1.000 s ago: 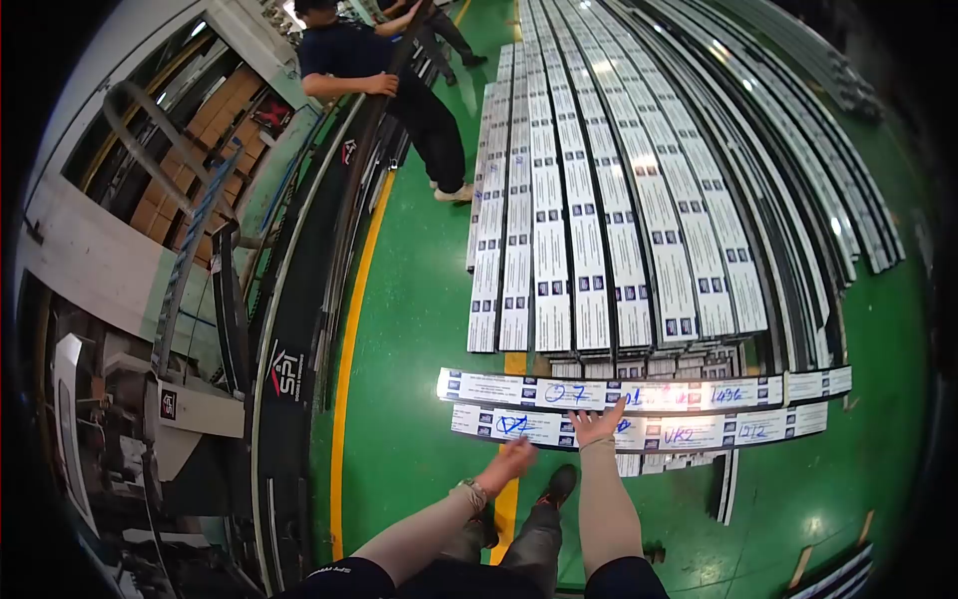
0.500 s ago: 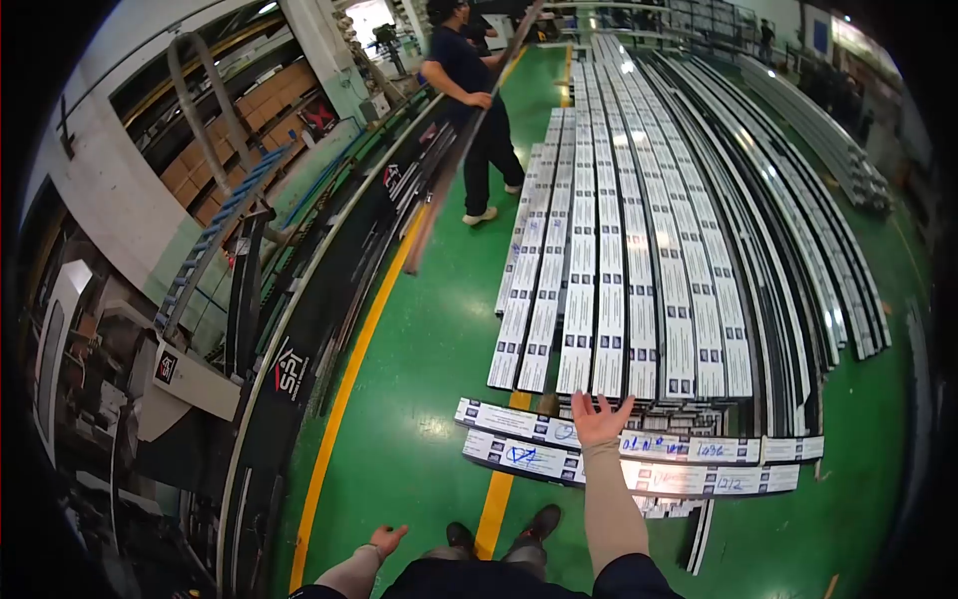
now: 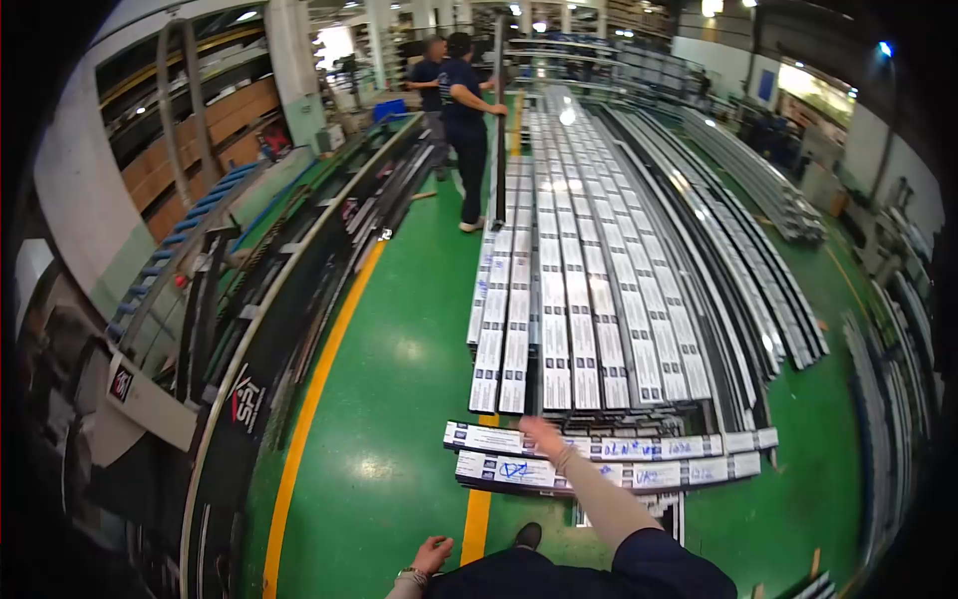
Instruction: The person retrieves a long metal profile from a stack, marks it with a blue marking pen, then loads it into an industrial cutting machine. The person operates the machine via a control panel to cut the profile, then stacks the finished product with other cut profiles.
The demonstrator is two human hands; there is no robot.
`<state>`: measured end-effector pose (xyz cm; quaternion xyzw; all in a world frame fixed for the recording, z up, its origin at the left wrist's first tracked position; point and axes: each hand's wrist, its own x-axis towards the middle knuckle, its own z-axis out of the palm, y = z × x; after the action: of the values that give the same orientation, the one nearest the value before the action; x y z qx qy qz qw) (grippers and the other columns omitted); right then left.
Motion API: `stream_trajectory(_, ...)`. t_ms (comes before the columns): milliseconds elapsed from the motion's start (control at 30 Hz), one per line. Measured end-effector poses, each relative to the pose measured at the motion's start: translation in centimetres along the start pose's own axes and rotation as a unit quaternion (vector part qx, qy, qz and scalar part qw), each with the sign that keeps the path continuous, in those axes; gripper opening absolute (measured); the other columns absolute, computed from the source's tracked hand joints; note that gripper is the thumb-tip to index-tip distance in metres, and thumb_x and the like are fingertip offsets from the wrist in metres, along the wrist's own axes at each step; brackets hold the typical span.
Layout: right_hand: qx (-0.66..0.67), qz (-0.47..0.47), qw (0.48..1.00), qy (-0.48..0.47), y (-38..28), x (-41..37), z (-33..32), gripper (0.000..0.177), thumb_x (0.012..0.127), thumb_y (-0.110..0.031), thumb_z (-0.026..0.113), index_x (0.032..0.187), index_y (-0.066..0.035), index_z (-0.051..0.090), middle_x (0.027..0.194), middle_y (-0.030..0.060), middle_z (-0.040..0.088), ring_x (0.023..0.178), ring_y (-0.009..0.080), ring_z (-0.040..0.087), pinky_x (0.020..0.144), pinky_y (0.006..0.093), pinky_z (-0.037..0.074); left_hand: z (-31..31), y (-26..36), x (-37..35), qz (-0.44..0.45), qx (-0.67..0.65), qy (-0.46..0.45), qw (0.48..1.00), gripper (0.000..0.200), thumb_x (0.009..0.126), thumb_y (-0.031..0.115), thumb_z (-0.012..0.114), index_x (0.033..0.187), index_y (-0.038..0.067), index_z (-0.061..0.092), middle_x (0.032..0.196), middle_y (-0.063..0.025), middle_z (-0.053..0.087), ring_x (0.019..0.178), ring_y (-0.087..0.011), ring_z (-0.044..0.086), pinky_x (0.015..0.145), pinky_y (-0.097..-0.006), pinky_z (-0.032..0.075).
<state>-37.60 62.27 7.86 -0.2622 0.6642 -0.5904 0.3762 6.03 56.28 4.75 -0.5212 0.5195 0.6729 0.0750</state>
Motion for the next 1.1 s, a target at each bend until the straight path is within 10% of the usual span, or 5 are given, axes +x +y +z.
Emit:
stream_trajectory(100, -0.270, 0.212, 0.929, -0.140, 9.3, -13.7, 8.3, 0.067, 0.095, -0.055, 0.047, 0.138, -0.005, 0.051, 0.149, 0.0173, 0.044, 0.134, 0.0331, 0.045, 0.109, 0.0439, 0.037, -4.9, -2.6, -0.9, -0.006, -0.116, 0.078, 0.990, 0.063, 0.088, 0.046, 0.070, 0.130, 0.003, 0.051, 0.106, -0.0100, 0.067, 0.090, -0.0197, 0.066, 0.068, -0.0325, 0.050)
stream_trajectory(133, -0.520, -0.043, 0.816, -0.249, 11.7, -19.3, 11.4, 0.058, 0.100, -0.047, 0.041, 0.139, -0.006, 0.050, 0.149, 0.0158, 0.043, 0.138, 0.0313, 0.040, 0.115, 0.0379, 0.030, -7.4, -4.7, -0.6, -0.011, -0.141, 0.093, 0.986, 0.060, 0.088, 0.045, 0.071, 0.126, 0.004, 0.051, 0.100, -0.0082, 0.067, 0.083, -0.0197, 0.066, 0.060, -0.0332, 0.048)
stream_trajectory(300, -0.342, 0.339, 0.873, -0.075, 12.0, -23.5, 16.9, 0.063, 0.090, -0.056, 0.055, 0.127, -0.006, 0.064, 0.134, 0.0183, 0.059, 0.125, 0.0303, 0.055, 0.107, 0.0354, 0.041, -20.5, -16.8, -2.9, -0.125, -0.195, 0.214, 0.949, 0.055, 0.089, 0.041, 0.071, 0.123, 0.001, 0.054, 0.088, -0.0100, 0.067, 0.062, -0.0192, 0.062, 0.046, -0.0326, 0.042)
stream_trajectory(967, -0.541, 0.124, 0.721, -0.413, 12.0, -2.9, 64.8, 0.057, 0.087, -0.043, 0.068, 0.123, 0.001, 0.063, 0.103, 0.0112, 0.071, 0.081, 0.0189, 0.069, 0.067, 0.0323, 0.053, -34.0, -38.0, -18.2, -0.143, -0.591, 0.431, 0.667, 0.041, 0.092, 0.040, 0.065, 0.107, 0.001, 0.061, 0.081, -0.0056, 0.063, 0.062, -0.0152, 0.056, 0.049, -0.0336, 0.040)
stream_trajectory(1100, -0.582, 0.129, 0.660, -0.457, 9.8, -0.2, 79.4, 0.066, 0.084, -0.053, 0.064, 0.127, -0.003, 0.063, 0.131, 0.0193, 0.061, 0.124, 0.0342, 0.057, 0.107, 0.0389, 0.042, -36.4, -39.9, -19.6, -0.179, -0.657, 0.458, 0.572, 0.040, 0.093, 0.037, 0.065, 0.112, 0.003, 0.057, 0.079, -0.0043, 0.060, 0.061, -0.0141, 0.054, 0.049, -0.0329, 0.038)
